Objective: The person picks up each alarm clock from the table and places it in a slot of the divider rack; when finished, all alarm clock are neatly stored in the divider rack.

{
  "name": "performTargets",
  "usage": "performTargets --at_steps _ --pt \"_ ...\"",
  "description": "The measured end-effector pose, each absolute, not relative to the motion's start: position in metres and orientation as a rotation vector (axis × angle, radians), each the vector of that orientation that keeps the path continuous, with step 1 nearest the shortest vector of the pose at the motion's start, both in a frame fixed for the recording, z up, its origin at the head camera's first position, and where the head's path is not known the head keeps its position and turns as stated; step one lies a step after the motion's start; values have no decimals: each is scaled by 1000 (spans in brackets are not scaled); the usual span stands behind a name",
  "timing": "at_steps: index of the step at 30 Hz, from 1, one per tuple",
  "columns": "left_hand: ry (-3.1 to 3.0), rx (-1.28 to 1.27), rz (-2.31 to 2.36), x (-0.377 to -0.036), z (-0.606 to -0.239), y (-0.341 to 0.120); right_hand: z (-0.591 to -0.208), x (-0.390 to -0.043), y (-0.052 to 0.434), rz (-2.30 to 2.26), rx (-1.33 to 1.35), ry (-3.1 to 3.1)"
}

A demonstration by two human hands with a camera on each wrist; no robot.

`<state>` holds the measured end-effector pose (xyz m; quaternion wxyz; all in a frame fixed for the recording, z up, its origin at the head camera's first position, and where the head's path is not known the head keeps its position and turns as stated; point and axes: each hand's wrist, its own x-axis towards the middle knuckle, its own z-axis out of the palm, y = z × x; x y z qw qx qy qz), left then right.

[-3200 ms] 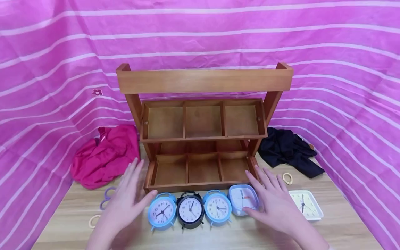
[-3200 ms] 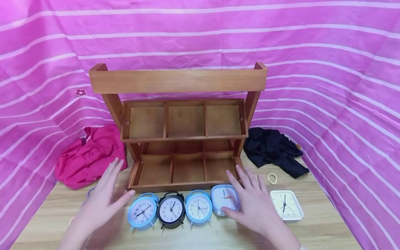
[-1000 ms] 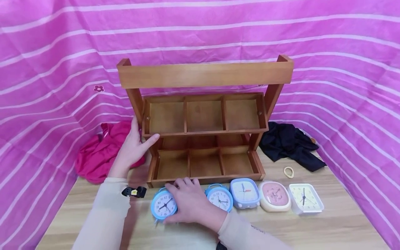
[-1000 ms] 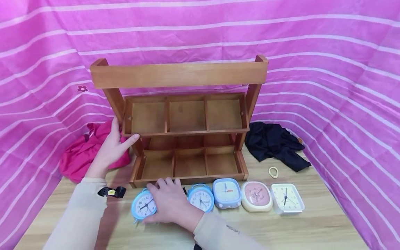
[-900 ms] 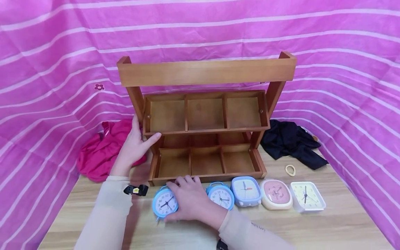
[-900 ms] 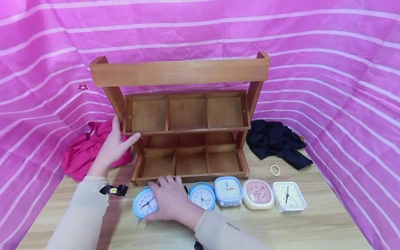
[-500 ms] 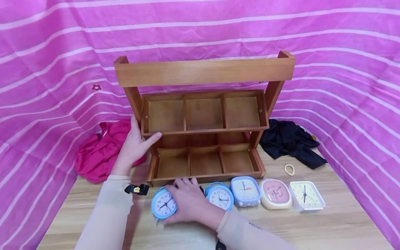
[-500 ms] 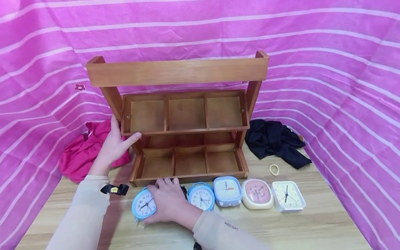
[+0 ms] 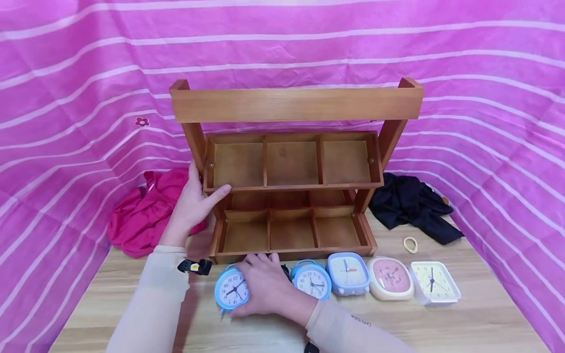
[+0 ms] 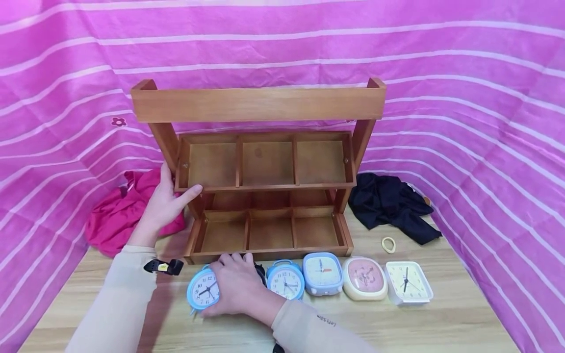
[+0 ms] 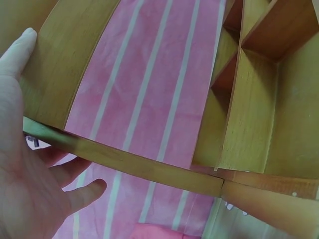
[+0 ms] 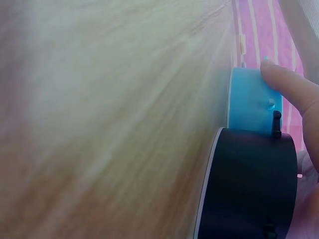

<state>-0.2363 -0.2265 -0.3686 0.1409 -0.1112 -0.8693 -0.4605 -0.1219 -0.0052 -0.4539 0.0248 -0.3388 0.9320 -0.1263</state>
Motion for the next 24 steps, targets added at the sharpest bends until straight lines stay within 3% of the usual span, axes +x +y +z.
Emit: performTargets --at_steps 24 --pt "-2532 -333 -1413 -233 -366 -232 -421 -119 4 -724 -963 2879"
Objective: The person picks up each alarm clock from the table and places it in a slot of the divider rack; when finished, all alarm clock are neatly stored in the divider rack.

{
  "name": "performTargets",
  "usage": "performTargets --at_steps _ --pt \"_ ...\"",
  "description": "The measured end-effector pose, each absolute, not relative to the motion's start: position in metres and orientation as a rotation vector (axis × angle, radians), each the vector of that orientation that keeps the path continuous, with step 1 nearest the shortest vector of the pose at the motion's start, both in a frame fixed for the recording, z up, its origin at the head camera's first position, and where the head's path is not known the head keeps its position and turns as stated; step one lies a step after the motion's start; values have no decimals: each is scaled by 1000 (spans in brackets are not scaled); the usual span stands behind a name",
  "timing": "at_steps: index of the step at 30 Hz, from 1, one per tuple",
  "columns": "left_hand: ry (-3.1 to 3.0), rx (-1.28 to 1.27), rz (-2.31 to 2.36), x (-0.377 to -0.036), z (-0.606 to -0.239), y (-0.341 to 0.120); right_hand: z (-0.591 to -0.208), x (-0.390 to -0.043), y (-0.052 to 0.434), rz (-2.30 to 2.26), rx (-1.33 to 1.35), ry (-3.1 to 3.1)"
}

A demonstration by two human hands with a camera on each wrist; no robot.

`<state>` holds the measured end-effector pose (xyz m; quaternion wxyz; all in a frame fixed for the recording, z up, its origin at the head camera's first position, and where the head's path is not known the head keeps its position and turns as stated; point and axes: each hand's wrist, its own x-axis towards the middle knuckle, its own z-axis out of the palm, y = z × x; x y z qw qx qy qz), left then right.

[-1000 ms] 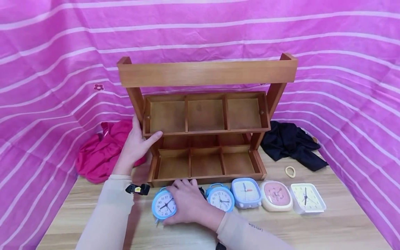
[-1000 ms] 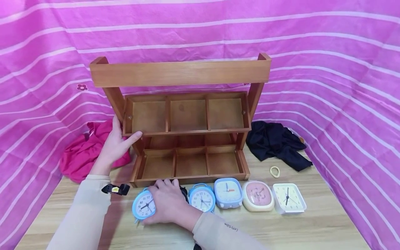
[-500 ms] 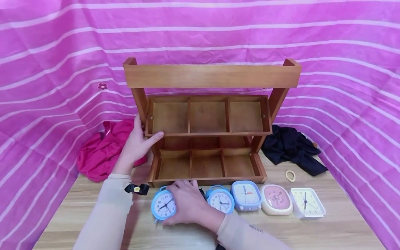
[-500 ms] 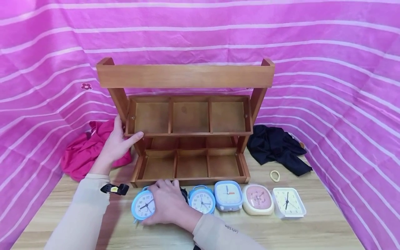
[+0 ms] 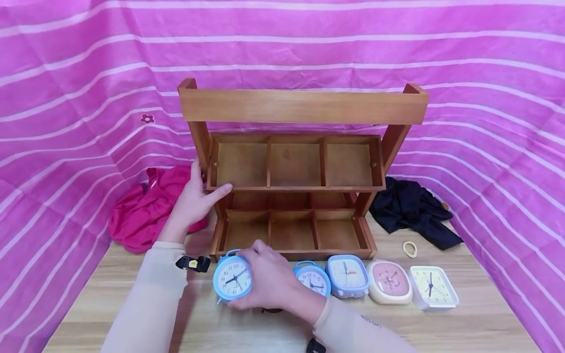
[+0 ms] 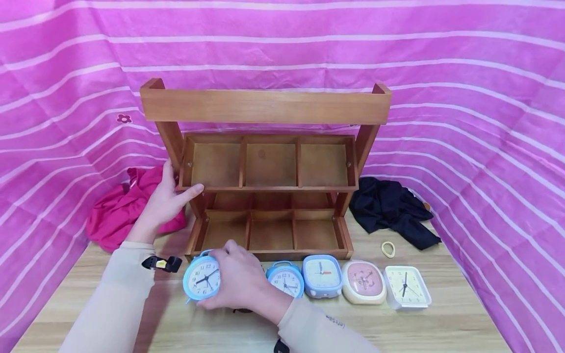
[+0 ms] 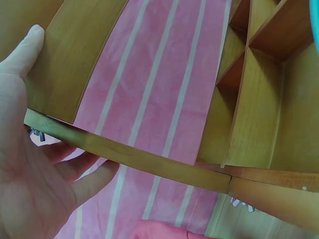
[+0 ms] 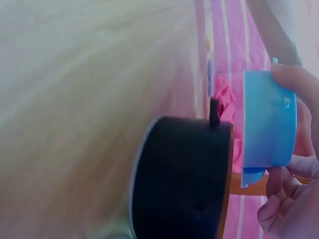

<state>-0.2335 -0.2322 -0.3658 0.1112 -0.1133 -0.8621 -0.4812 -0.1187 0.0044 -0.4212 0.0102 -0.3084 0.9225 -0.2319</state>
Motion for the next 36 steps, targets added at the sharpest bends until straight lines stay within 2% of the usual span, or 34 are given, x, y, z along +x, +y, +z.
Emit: performTargets --at_steps 18,36 --pt "-2549 -367 -1438 -232 -365 -234 -407 -159 13 -1058 -831 2772" --pt "-2565 -362 -1445 -230 -362 -233 -414 -205 1 -988 -654 2860"
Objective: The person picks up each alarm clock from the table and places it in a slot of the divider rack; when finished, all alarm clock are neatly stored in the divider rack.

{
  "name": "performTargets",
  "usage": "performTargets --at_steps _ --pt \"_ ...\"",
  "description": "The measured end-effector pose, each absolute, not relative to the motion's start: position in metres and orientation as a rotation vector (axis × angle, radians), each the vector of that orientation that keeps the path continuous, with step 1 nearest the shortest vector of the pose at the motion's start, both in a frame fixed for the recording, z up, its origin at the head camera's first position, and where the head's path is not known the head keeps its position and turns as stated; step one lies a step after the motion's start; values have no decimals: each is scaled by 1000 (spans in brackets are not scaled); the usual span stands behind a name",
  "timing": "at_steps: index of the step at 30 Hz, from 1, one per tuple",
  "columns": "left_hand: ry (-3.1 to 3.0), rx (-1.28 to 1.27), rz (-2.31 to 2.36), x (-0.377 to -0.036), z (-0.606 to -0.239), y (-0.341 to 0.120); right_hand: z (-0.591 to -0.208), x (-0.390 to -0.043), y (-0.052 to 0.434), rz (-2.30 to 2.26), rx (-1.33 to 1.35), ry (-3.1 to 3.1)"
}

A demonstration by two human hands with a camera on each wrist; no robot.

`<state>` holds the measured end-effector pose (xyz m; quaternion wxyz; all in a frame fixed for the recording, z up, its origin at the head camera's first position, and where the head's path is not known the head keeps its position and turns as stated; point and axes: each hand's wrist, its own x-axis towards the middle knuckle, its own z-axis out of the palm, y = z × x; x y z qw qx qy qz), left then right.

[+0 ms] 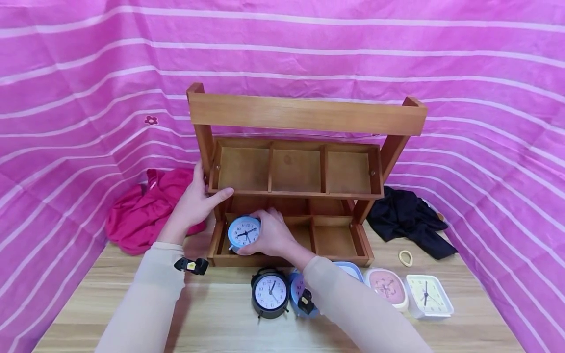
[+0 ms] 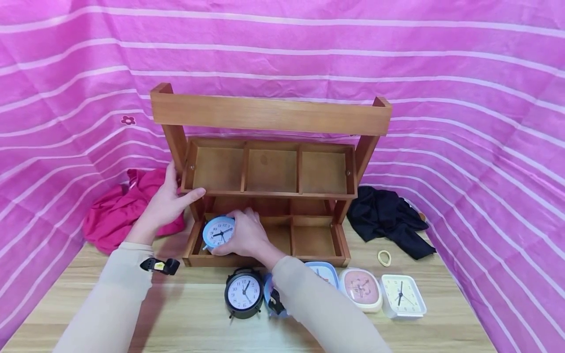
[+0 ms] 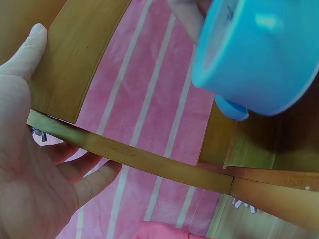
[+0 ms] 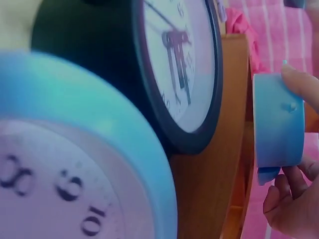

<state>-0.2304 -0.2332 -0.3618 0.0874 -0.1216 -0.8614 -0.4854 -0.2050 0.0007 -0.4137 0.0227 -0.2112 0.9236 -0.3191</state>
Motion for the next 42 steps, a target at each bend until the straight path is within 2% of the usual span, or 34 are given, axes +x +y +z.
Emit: performTargets --at_steps 18,42 --pt "-2608 -356 -1392 -230 -361 -235 -426 -216 -8 -848 -585 2813" --pt "-2575 -386 -1402 -234 -365 -235 -428 -223 -10 -738 -622 2809"
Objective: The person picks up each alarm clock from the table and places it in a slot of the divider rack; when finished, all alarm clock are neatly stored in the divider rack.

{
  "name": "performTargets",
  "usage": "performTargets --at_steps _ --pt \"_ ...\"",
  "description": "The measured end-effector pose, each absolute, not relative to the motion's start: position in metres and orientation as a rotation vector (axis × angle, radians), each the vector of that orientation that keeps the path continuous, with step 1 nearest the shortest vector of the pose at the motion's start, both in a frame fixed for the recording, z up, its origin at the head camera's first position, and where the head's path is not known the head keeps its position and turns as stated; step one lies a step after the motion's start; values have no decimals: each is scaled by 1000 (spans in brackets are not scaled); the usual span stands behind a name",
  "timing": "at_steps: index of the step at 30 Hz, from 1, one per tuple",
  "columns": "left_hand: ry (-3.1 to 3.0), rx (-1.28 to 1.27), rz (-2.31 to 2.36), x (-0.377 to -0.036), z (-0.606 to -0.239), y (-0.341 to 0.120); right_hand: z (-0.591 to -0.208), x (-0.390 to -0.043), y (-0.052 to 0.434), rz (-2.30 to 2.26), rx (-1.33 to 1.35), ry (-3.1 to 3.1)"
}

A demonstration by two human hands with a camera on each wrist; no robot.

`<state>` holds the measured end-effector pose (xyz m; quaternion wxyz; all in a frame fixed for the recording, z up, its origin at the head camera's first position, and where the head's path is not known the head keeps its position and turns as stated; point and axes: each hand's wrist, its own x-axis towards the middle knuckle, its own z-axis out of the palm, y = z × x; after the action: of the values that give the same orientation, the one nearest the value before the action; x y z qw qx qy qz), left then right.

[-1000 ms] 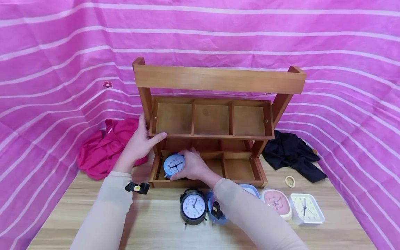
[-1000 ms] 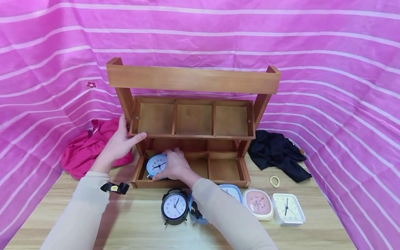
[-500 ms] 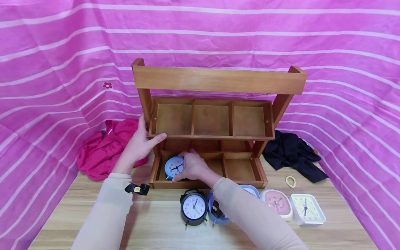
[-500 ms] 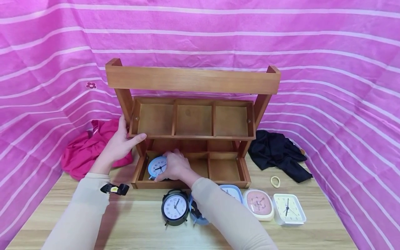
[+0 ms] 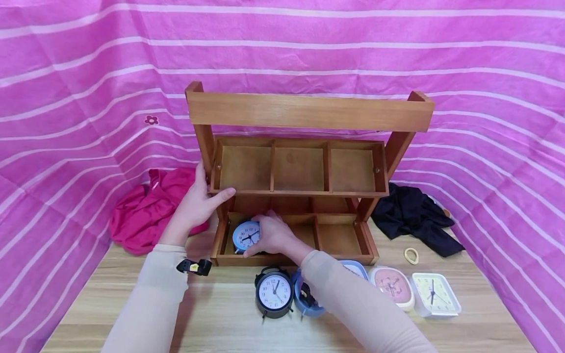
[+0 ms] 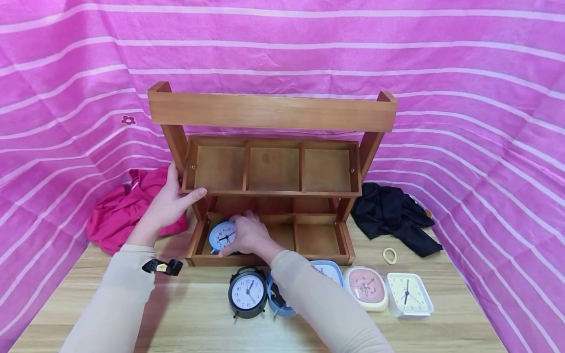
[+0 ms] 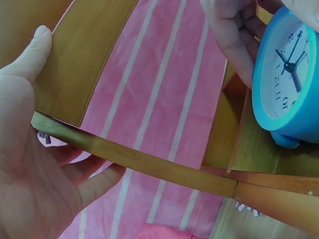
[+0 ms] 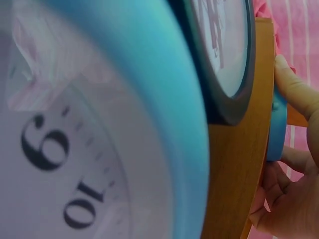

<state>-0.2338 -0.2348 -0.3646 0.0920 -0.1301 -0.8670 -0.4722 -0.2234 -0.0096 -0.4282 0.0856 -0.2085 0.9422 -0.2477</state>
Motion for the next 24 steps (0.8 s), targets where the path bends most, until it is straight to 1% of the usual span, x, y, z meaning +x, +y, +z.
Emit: performTargets --at_steps 17,24 --pt "-2569 -386 -1390 -233 -362 -235 -428 -223 -8 -665 -655 2825" --pt "-2593 -376 -1396 -231 -363 -236 -424 -218 -3 -665 -727 2864"
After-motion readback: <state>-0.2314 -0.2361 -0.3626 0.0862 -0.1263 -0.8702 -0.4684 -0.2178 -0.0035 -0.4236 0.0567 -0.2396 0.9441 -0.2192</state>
